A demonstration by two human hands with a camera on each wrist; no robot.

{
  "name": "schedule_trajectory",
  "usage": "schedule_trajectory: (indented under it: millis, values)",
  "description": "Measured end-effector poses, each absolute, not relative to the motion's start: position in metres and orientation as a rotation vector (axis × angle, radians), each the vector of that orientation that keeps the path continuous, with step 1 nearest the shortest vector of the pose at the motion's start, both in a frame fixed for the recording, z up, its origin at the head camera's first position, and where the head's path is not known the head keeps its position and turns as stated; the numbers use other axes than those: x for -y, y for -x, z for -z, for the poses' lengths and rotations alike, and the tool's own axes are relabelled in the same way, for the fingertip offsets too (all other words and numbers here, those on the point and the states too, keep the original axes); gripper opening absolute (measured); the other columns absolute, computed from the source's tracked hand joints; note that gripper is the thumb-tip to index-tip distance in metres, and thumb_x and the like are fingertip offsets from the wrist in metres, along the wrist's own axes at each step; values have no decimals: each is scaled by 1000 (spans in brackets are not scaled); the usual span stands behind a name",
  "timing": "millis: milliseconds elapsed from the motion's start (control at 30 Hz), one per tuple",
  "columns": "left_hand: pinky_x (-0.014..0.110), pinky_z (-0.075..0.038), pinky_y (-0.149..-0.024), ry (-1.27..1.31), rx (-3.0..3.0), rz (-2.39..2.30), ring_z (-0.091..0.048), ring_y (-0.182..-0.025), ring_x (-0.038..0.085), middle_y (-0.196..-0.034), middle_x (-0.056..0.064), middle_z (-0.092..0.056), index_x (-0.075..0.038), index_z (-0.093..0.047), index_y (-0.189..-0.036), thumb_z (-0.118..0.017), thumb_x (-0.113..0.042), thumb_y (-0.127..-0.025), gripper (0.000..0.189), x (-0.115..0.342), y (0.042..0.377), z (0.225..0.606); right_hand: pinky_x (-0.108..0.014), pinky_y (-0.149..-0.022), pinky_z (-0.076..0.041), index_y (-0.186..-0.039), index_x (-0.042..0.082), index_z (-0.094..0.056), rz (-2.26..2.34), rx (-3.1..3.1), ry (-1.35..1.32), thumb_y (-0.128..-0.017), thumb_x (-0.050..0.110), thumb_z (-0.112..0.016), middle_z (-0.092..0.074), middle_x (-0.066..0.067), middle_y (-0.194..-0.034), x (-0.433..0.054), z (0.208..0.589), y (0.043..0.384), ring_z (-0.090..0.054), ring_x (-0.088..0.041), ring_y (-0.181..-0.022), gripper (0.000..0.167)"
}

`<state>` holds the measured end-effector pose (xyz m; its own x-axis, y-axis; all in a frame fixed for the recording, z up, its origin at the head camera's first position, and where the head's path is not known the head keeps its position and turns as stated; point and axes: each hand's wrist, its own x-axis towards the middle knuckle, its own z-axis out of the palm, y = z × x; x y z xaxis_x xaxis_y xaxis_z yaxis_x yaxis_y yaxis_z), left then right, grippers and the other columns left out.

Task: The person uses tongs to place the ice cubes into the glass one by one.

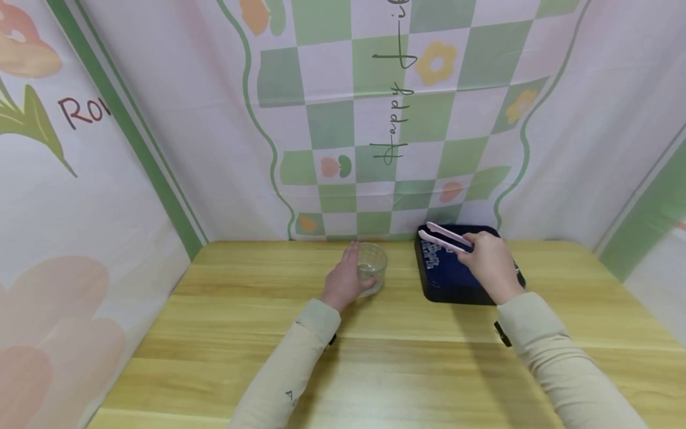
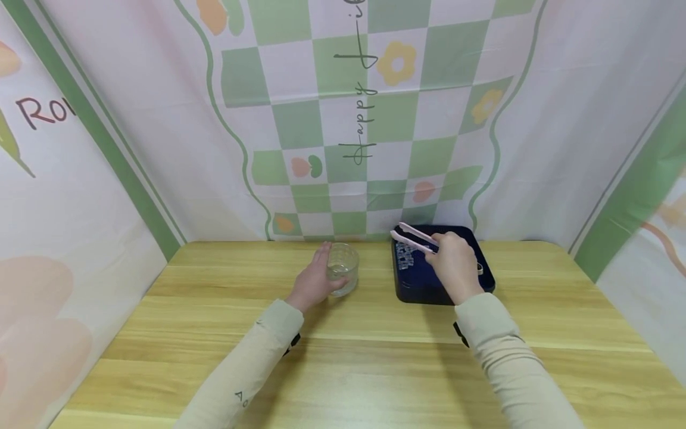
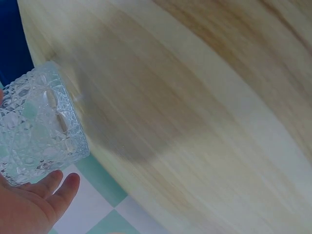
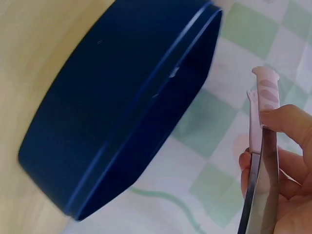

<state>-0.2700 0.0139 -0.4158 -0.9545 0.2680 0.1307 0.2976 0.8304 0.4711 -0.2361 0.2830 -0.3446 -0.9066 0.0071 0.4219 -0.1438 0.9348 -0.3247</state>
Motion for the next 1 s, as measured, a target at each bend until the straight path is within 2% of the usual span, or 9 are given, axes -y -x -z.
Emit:
schedule_trajectory:
  millis: [233,400,500,667,833,1000]
  values:
    - [34,-58,-75,465,2940,758,-66,-99,29,-158,12,-25,-4,-18,-152,-71,-42,-84,94,-13,270,418,-52,-70,-51,-108,-14,-64,-515,2866,-26,-81,8,-68,-67,-32,-99,-296,352,235,-64,-40,-78,35]
    - [29,-57,-65,469,2937,741,-67,-89,26,-158,12,-25,-4,-18,-152,-71,-43,-83,95,-13,270,417,-51,-64,-51,-102,-9,-67,-485,2954,-25,-77,8,-69,-68,-28,-92,-301,358,234,-63,-38,-72,30]
    - [28,-56,-64,468,2937,750,-67,-88,26,-158,12,-25,-4,-18,-152,-71,-43,-83,95,-13,270,416,-53,-67,-51,-103,-9,-67,-481,2999,-24,-76,9,-70,-68,-30,-97,-302,361,233,-63,-43,-79,33]
    - [30,-57,-68,470,2934,761,-67,-92,27,-158,12,-25,-3,-18,-152,-71,-43,-84,94,-12,269,417,-56,-73,-51,-105,-11,-66,-483,3035,-22,-75,10,-71,-65,-33,-104,-299,366,232,-62,-49,-89,37]
    - [32,-58,-73,466,2945,744,-65,-101,28,-159,12,-24,-4,-17,-152,-70,-44,-84,94,-13,269,417,-55,-69,-51,-101,-10,-67,-491,3013,-28,-74,8,-70,-67,-32,-98,-296,370,232,-63,-47,-82,33]
    - [34,-58,-75,455,2971,743,-64,-106,29,-160,11,-21,-5,-15,-153,-70,-42,-85,95,-13,268,414,-54,-69,-52,-102,-11,-67,-480,3024,-5,-76,7,-70,-66,-32,-99,-294,372,234,-63,-46,-82,32]
